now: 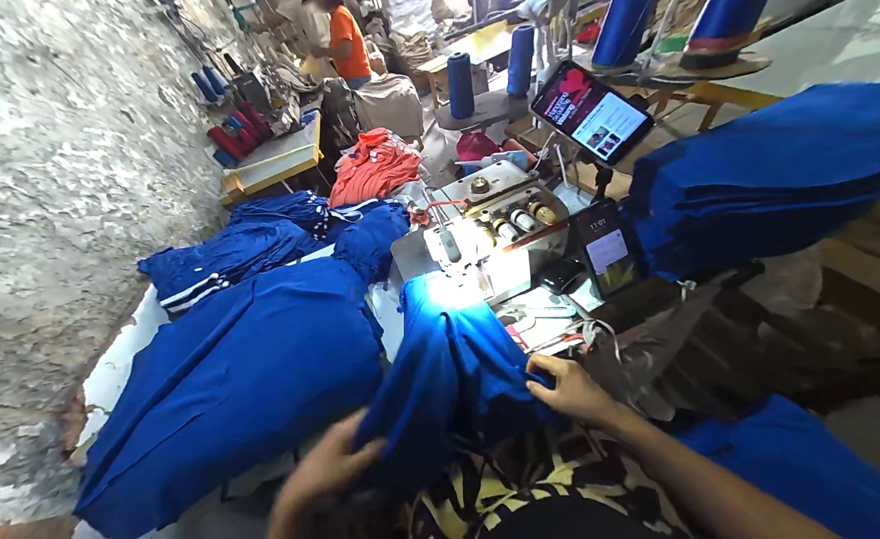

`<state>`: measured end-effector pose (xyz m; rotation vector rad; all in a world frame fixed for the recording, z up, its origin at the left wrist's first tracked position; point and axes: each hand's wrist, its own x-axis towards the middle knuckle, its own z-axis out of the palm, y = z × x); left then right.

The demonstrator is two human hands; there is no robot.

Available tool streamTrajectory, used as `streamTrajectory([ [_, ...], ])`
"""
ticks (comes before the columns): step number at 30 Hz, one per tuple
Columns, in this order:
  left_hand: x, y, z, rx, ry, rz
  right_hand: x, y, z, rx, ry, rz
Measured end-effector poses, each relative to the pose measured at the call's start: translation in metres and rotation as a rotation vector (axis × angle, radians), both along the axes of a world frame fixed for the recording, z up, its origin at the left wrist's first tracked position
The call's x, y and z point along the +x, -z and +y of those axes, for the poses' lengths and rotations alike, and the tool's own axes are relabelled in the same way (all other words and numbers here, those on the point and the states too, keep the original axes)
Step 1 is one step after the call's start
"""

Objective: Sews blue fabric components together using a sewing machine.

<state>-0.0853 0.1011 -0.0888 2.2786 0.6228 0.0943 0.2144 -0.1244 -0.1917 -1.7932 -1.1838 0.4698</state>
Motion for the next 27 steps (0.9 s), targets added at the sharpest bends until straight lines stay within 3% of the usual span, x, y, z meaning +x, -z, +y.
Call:
streamTrajectory([
  [2, -0.033, -0.039, 0.033, 0.438, -0.138, -0.134, 0.006, -0.011, 0.002, -0.067, -0.162, 0.134],
  [4, -0.041, -0.057, 0.057, 0.849, -0.434, -0.242, 0.006, -0.012, 0.008, -0.076, -0.308, 0.208],
  [6, -0.025, -0.047, 0.057, 0.956, -0.690, -0.282, 0.005, -0.008, 0.014, -0.029, -0.349, 0.168],
  [11, 0.006, 0.034, 0.021, 0.567, -0.897, -0.093, 0.018, -0.005, 0.018, 0.107, -0.321, 0.173],
  [14, 0.030, 0.069, -0.002, 0.437, -1.023, -0.114, 0.013, -0.010, 0.027, -0.034, -0.317, 0.101],
  [16, 0.040, 0.079, -0.015, 0.289, -0.975, -0.170, -0.003, -0.002, 0.036, -0.036, -0.189, -0.051],
  [19, 0.033, 0.059, -0.019, -0.057, -0.937, -0.420, -0.009, 0.009, 0.037, 0.029, -0.086, -0.156],
  [21, 0.017, 0.026, -0.018, -0.178, -0.905, -0.628, 0.006, -0.003, 0.027, -0.016, -0.208, -0.014],
  [24, -0.001, 0.001, -0.002, 0.028, -0.782, -0.668, 0.021, -0.007, 0.018, 0.096, -0.466, 0.160],
  [27, -0.005, 0.013, 0.017, 0.095, -0.833, -0.604, 0.018, 0.006, 0.018, 0.222, -0.492, 0.156],
])
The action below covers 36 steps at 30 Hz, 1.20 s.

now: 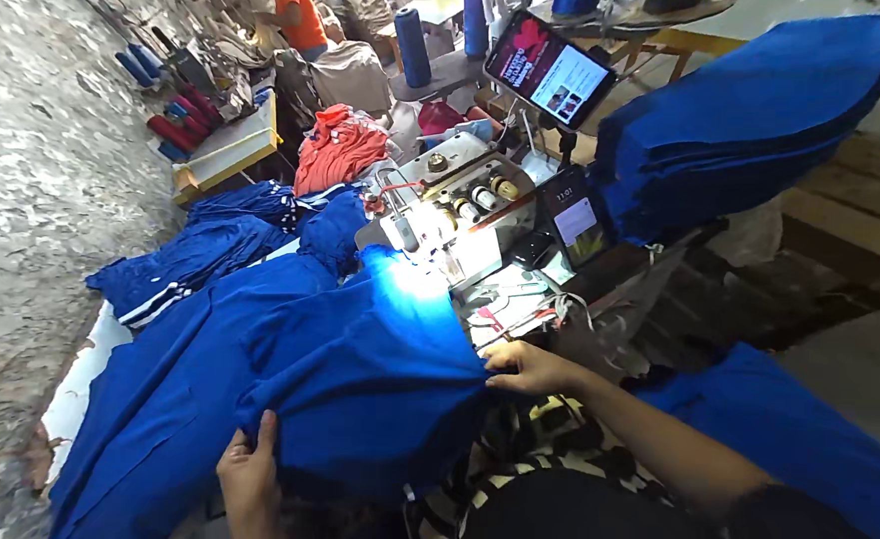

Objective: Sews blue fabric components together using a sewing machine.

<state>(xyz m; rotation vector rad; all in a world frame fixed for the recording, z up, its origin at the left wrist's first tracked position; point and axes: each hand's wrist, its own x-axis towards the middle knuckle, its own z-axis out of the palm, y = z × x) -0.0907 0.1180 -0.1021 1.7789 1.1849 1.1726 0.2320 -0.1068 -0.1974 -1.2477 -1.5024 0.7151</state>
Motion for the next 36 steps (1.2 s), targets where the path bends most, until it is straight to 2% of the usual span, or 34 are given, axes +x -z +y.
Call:
streamTrajectory([
  [6, 0.002, 0.029, -0.006, 0.173, -0.165, 0.388, -0.018, 0.012, -0.022, 0.194, 0.301, -0.126],
  [13, 0.011, 0.036, -0.004, 0.361, -0.237, 0.526, -0.017, 0.010, -0.018, 0.318, 0.514, -0.102],
  [17, 0.014, 0.012, 0.009, 0.608, -0.295, 0.585, -0.011, -0.001, 0.006, 0.350, 0.582, -0.121],
  [22, 0.028, -0.046, 0.035, 0.800, -0.235, 0.544, 0.005, -0.010, 0.043, 0.280, 0.601, -0.073],
  [25, 0.051, -0.067, 0.073, 0.779, -0.181, 0.553, 0.014, -0.017, 0.066, 0.280, 0.633, -0.029],
  [27, 0.068, -0.066, 0.098, 0.619, -0.154, 0.578, 0.019, -0.022, 0.077, 0.246, 0.640, -0.004],
  [29, 0.090, -0.054, 0.089, 0.500, -0.096, 0.525, 0.021, -0.028, 0.083, 0.154, 0.642, 0.048],
  [31, 0.129, -0.023, 0.043, 0.698, 0.021, 0.403, 0.027, -0.045, 0.087, -0.005, 0.594, 0.117],
  [33, 0.172, 0.033, -0.015, 0.924, 0.144, 0.179, 0.033, -0.057, 0.092, -0.105, 0.548, 0.141],
  [34, 0.190, 0.058, -0.038, 0.962, 0.172, 0.135, 0.036, -0.063, 0.094, -0.132, 0.528, 0.118],
  [36, 0.212, 0.095, -0.062, 0.985, 0.101, 0.147, 0.039, -0.078, 0.095, -0.213, 0.460, -0.002],
])
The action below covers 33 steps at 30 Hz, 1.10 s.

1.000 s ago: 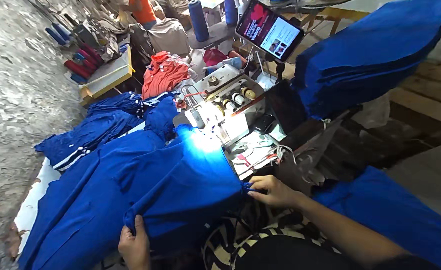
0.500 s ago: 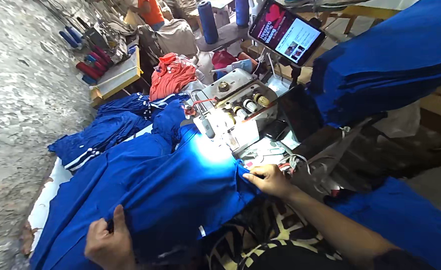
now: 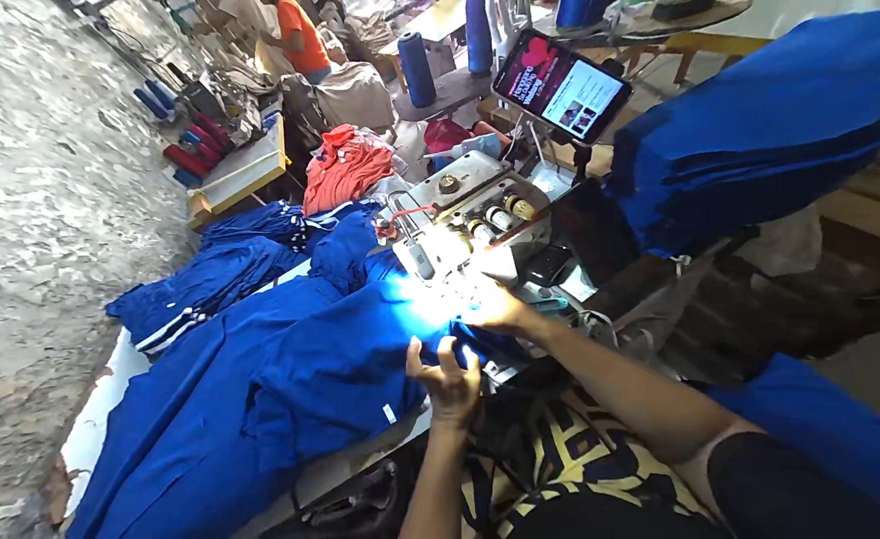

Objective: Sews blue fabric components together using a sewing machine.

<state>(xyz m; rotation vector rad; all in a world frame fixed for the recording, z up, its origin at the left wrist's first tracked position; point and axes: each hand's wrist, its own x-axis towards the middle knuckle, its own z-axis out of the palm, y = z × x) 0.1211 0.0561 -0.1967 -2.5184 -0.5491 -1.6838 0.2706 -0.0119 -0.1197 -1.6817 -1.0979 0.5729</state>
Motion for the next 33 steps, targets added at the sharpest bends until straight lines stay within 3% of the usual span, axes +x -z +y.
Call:
streamTrajectory([
  [3, -0.001, 0.016, 0.003, -0.042, -0.085, -0.007, 0.008, -0.025, -0.005, -0.166, -0.128, -0.167],
  [5, -0.016, 0.010, 0.014, -0.102, 0.014, -0.002, 0.019, -0.036, -0.013, -0.308, -0.241, -0.181],
  [8, -0.046, -0.016, 0.031, -0.109, 0.198, 0.080, 0.034, -0.018, -0.024, -0.243, -0.364, -0.098],
  [10, -0.060, -0.033, 0.044, -0.046, 0.170, 0.171, 0.032, -0.006, -0.029, -0.196, -0.385, -0.043],
  [14, -0.059, -0.045, 0.044, -0.136, 0.071, 0.170, 0.011, 0.018, -0.035, -0.032, -0.218, -0.020],
  [16, -0.047, -0.043, 0.015, -0.131, 0.219, 0.061, -0.004, 0.023, -0.039, 0.043, -0.066, -0.008],
  [18, -0.024, -0.031, -0.007, -0.151, 0.394, 0.116, -0.021, 0.019, -0.046, 0.091, 0.048, -0.020],
  [19, -0.010, -0.021, -0.011, -0.129, 0.384, 0.169, -0.029, 0.015, -0.050, 0.100, 0.080, -0.026],
  [22, 0.018, -0.005, 0.001, 0.068, 0.111, 0.206, -0.040, 0.009, -0.063, 0.141, 0.155, -0.078],
  [25, 0.017, -0.002, 0.016, 0.110, 0.177, 0.116, -0.029, 0.020, -0.072, 0.139, 0.222, -0.082],
  [29, -0.002, -0.023, 0.020, 0.063, 0.328, 0.142, -0.027, 0.020, -0.065, 0.141, 0.203, 0.000],
  [33, -0.013, -0.068, 0.035, -0.085, 0.294, 0.407, -0.028, 0.014, -0.034, 0.174, 0.234, -0.022],
])
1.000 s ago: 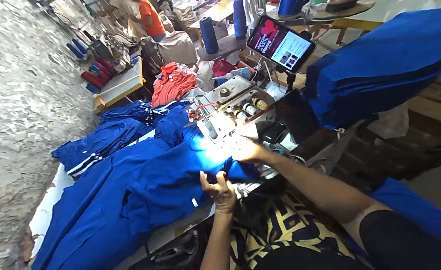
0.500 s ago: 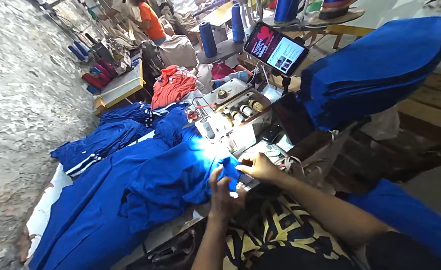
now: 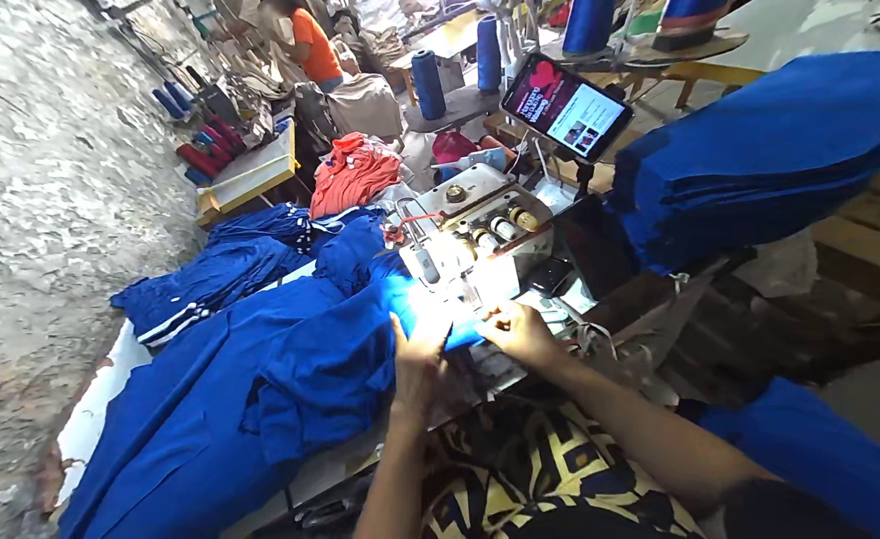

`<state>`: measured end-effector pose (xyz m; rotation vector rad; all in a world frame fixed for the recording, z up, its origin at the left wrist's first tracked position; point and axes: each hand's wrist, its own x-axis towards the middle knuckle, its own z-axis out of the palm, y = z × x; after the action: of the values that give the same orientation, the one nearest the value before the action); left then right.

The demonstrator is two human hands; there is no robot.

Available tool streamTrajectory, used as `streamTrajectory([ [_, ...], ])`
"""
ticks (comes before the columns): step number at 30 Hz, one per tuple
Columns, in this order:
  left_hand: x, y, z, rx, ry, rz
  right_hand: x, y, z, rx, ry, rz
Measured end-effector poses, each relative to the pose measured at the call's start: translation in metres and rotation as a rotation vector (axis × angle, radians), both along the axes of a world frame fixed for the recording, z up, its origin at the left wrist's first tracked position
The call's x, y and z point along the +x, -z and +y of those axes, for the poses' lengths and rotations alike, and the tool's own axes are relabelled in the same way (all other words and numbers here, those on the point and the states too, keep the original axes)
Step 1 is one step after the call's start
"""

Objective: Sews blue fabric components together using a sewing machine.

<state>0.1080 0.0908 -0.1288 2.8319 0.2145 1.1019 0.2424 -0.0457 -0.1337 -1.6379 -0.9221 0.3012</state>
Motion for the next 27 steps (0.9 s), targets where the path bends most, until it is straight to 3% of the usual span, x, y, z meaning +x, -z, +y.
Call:
streamTrajectory([
  [2, 0.002, -0.021, 0.013, -0.137, -0.027, 0.143, 0.003, 0.004, 0.020, 0.099, 0.003, 0.106],
  [4, 0.008, -0.034, 0.028, -0.230, -0.071, 0.210, 0.002, 0.001, 0.036, 0.202, 0.002, 0.370],
  [7, 0.021, -0.030, 0.056, -0.227, -0.099, 0.153, 0.005, 0.007, 0.051, 0.253, 0.051, 0.457],
  [9, 0.027, -0.024, 0.069, -0.217, -0.097, 0.085, 0.008, 0.013, 0.046, 0.242, 0.065, 0.353],
  [11, 0.029, -0.024, 0.075, -0.254, -0.121, 0.074, 0.011, 0.017, 0.031, 0.177, 0.119, 0.103],
  [14, 0.026, -0.027, 0.071, -0.309, -0.234, 0.152, 0.019, 0.032, 0.003, 0.009, 0.260, -0.333],
  [16, 0.020, -0.033, 0.057, -0.349, -0.358, 0.251, 0.027, 0.046, -0.017, -0.147, 0.235, -0.544],
  [20, 0.008, -0.044, 0.023, -0.501, -0.480, 0.348, 0.034, 0.060, -0.042, -0.467, 0.161, -0.618],
  [27, -0.011, -0.043, -0.007, -0.730, -0.512, 0.315, 0.044, 0.066, -0.046, -0.313, 0.229, -0.726],
])
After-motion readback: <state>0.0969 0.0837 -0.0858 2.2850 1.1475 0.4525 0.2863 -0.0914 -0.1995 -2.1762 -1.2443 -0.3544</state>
